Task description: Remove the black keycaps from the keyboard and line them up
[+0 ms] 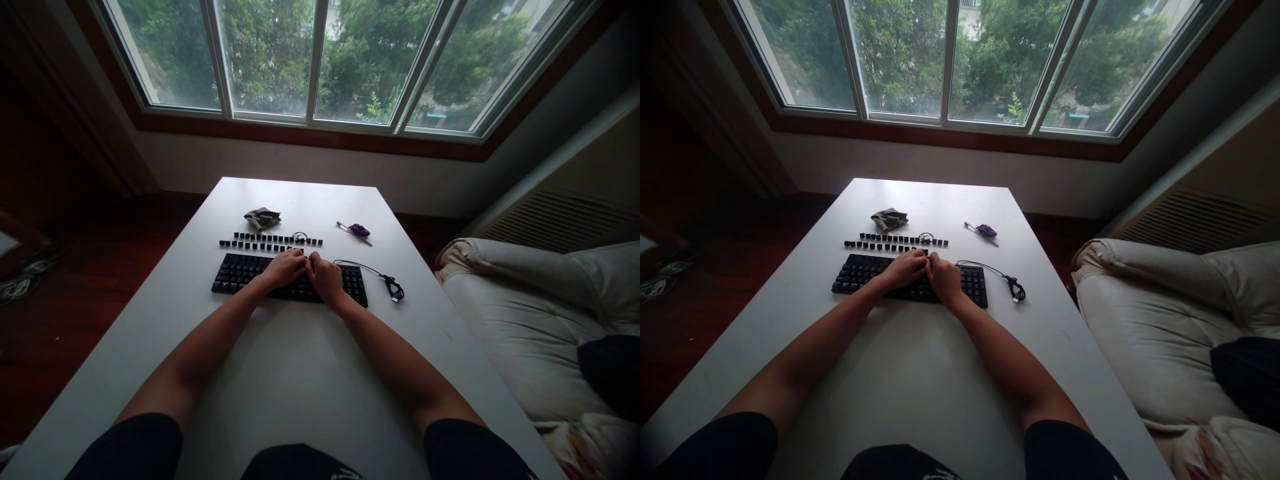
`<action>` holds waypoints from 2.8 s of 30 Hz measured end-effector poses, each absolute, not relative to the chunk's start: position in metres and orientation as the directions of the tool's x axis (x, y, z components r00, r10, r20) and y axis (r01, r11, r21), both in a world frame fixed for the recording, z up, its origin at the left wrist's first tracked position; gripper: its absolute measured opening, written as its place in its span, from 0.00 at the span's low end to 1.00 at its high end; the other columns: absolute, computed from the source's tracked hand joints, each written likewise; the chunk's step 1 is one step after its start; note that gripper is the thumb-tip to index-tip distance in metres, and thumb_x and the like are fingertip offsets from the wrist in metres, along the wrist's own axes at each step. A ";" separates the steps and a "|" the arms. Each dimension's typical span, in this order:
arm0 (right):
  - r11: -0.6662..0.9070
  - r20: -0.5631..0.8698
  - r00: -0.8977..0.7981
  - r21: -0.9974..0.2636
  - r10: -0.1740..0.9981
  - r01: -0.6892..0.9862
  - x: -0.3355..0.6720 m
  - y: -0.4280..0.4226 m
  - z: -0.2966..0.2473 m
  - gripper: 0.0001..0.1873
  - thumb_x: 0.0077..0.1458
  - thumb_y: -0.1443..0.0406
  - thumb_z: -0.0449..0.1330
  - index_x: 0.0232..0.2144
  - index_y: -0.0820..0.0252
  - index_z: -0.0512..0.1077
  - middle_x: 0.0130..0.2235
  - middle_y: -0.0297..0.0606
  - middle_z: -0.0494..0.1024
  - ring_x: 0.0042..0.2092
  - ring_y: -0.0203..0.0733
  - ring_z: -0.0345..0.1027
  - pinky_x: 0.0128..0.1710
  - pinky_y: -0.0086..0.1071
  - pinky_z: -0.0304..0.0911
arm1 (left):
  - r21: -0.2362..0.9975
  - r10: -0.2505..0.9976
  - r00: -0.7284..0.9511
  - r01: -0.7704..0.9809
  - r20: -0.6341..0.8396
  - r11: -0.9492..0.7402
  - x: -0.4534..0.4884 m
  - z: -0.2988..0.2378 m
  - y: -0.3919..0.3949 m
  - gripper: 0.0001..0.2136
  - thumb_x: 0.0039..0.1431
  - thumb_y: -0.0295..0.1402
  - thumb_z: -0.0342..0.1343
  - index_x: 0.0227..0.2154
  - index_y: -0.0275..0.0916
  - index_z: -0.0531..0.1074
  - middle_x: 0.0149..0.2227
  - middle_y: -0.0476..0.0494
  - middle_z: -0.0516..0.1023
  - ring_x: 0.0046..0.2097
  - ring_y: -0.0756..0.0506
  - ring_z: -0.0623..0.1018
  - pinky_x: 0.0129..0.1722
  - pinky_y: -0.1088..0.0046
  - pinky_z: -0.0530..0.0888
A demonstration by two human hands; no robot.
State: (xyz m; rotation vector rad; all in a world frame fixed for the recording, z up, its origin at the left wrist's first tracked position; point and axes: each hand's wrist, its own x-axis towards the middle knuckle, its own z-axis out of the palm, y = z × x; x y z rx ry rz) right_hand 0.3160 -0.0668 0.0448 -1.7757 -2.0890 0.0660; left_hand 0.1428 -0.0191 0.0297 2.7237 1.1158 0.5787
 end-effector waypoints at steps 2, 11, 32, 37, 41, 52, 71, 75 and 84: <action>0.174 0.269 -0.090 -0.307 0.959 0.936 0.317 -0.065 0.043 0.16 0.71 0.57 0.49 0.46 0.59 0.72 0.35 0.41 0.82 0.36 0.46 0.76 0.33 0.31 0.52 | 0.274 0.699 0.649 0.644 0.299 -0.715 0.143 0.031 -0.020 0.07 0.65 0.35 0.55 0.41 0.40 0.76 0.45 0.41 0.74 0.48 0.41 0.74 0.49 0.62 0.73; 0.158 0.301 -0.012 -0.466 0.954 0.871 0.325 -0.056 0.034 0.16 0.70 0.57 0.48 0.45 0.58 0.72 0.29 0.37 0.79 0.35 0.46 0.75 0.37 0.31 0.55 | 0.343 0.710 0.631 0.622 0.312 -0.704 0.144 0.032 -0.022 0.07 0.64 0.34 0.57 0.41 0.42 0.77 0.44 0.41 0.74 0.47 0.41 0.74 0.50 0.62 0.73; 0.173 0.324 0.096 -0.707 0.941 0.686 0.335 -0.051 0.044 0.16 0.69 0.57 0.46 0.43 0.57 0.70 0.30 0.36 0.80 0.34 0.45 0.76 0.41 0.32 0.65 | 0.436 0.793 0.507 0.663 0.338 -0.609 0.146 0.034 -0.025 0.13 0.62 0.38 0.60 0.48 0.43 0.73 0.43 0.44 0.77 0.42 0.42 0.76 0.43 0.65 0.74; 0.182 0.335 0.058 -0.642 0.940 0.745 0.333 -0.051 0.041 0.17 0.69 0.55 0.47 0.45 0.57 0.71 0.30 0.36 0.80 0.34 0.45 0.76 0.39 0.32 0.63 | 0.408 0.765 0.529 0.647 0.367 -0.644 0.149 0.038 -0.026 0.11 0.63 0.36 0.58 0.47 0.44 0.75 0.44 0.43 0.78 0.44 0.42 0.77 0.46 0.65 0.73; 0.176 0.347 0.068 -0.622 0.935 0.763 0.335 -0.050 0.042 0.18 0.69 0.56 0.46 0.46 0.58 0.71 0.31 0.38 0.80 0.35 0.46 0.76 0.39 0.31 0.63 | 0.407 0.770 0.499 0.656 0.397 -0.635 0.151 0.041 -0.027 0.09 0.63 0.36 0.59 0.45 0.43 0.77 0.43 0.43 0.79 0.45 0.41 0.78 0.48 0.63 0.72; 0.158 0.389 0.233 -0.749 0.891 0.643 0.359 -0.032 0.042 0.14 0.66 0.57 0.49 0.37 0.56 0.72 0.26 0.36 0.78 0.31 0.46 0.75 0.37 0.32 0.64 | 0.560 0.874 0.304 0.677 0.378 -0.478 0.149 0.053 -0.008 0.08 0.61 0.32 0.60 0.43 0.43 0.76 0.37 0.48 0.82 0.38 0.45 0.79 0.42 0.68 0.72; 0.233 0.405 0.231 -0.813 0.884 0.534 0.363 -0.025 0.032 0.12 0.65 0.55 0.52 0.34 0.54 0.70 0.23 0.32 0.77 0.28 0.44 0.74 0.36 0.34 0.66 | 0.229 0.884 0.388 0.864 0.261 -0.448 0.185 0.029 0.035 0.07 0.56 0.34 0.62 0.38 0.44 0.78 0.49 0.40 0.76 0.54 0.34 0.68 0.53 0.54 0.64; 0.230 0.401 0.225 -0.812 0.888 0.536 0.363 -0.026 0.033 0.13 0.65 0.55 0.52 0.34 0.54 0.70 0.22 0.32 0.76 0.28 0.44 0.74 0.36 0.34 0.66 | 0.215 0.883 0.386 0.870 0.266 -0.444 0.186 0.031 0.034 0.08 0.56 0.33 0.62 0.40 0.44 0.77 0.49 0.40 0.76 0.54 0.34 0.68 0.53 0.54 0.64; 0.238 0.403 0.222 -0.816 0.888 0.527 0.363 -0.026 0.031 0.13 0.65 0.55 0.52 0.33 0.54 0.69 0.22 0.31 0.76 0.27 0.44 0.73 0.36 0.34 0.64 | 0.222 0.891 0.384 0.872 0.243 -0.436 0.187 0.033 0.032 0.10 0.56 0.35 0.62 0.42 0.45 0.77 0.51 0.40 0.76 0.55 0.34 0.68 0.54 0.54 0.64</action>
